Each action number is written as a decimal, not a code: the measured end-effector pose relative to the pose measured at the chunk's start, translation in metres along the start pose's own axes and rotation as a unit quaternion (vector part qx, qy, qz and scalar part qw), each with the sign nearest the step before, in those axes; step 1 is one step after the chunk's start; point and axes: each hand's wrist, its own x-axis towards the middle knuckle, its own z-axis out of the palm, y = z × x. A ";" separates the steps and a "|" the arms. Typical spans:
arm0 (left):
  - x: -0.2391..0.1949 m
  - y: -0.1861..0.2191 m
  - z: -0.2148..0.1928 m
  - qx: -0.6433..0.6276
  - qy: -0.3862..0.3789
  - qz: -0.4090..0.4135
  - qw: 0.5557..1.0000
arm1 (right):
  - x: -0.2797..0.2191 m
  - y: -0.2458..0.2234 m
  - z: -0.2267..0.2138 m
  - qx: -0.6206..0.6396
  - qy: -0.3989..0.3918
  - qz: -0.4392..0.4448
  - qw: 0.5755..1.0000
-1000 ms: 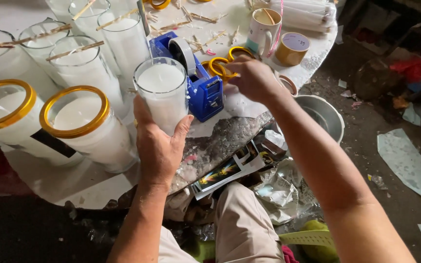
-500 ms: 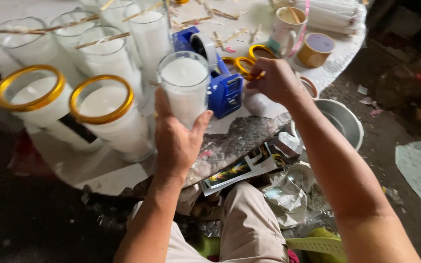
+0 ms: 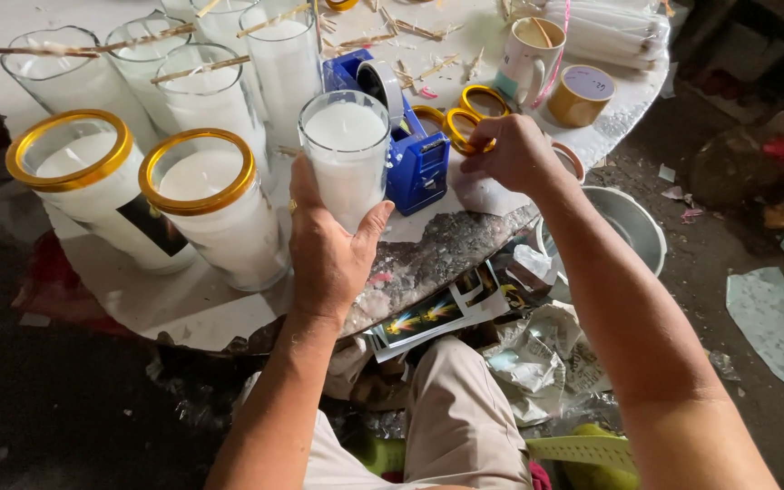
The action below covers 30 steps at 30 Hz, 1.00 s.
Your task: The person decorates glass candle holders by applying gold rings to the rims and attaching printed labels to the sides. They use scissors to trim wicks and a brush to apply adhesive to the rings before pressing them onto the glass.
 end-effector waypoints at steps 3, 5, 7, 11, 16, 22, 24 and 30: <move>0.000 0.002 -0.001 -0.007 -0.005 -0.005 1.000 | 0.006 0.010 0.002 0.006 0.016 -0.016 1.000; -0.001 -0.004 0.002 -0.008 -0.005 -0.007 1.000 | 0.009 0.008 0.000 -0.001 0.023 -0.022 1.000; -0.001 -0.007 0.004 -0.009 -0.006 -0.009 1.000 | 0.012 0.006 0.000 -0.008 0.030 -0.027 0.999; -0.001 -0.008 0.004 -0.005 -0.005 -0.014 1.000 | 0.015 0.008 0.001 -0.022 0.061 -0.021 0.998; 0.001 0.001 0.000 -0.014 -0.003 -0.017 1.000 | 0.009 -0.003 -0.007 0.043 0.053 -0.019 0.997; 0.001 -0.001 -0.001 -0.028 0.009 -0.017 0.999 | -0.028 -0.060 0.001 0.331 0.055 -0.132 0.933; 0.000 -0.001 0.001 -0.029 0.014 -0.007 0.999 | -0.042 -0.071 0.020 0.291 0.083 -0.190 0.934; -0.002 -0.013 -0.001 -0.053 0.007 0.024 0.998 | -0.042 -0.085 0.039 0.154 0.234 -0.145 0.949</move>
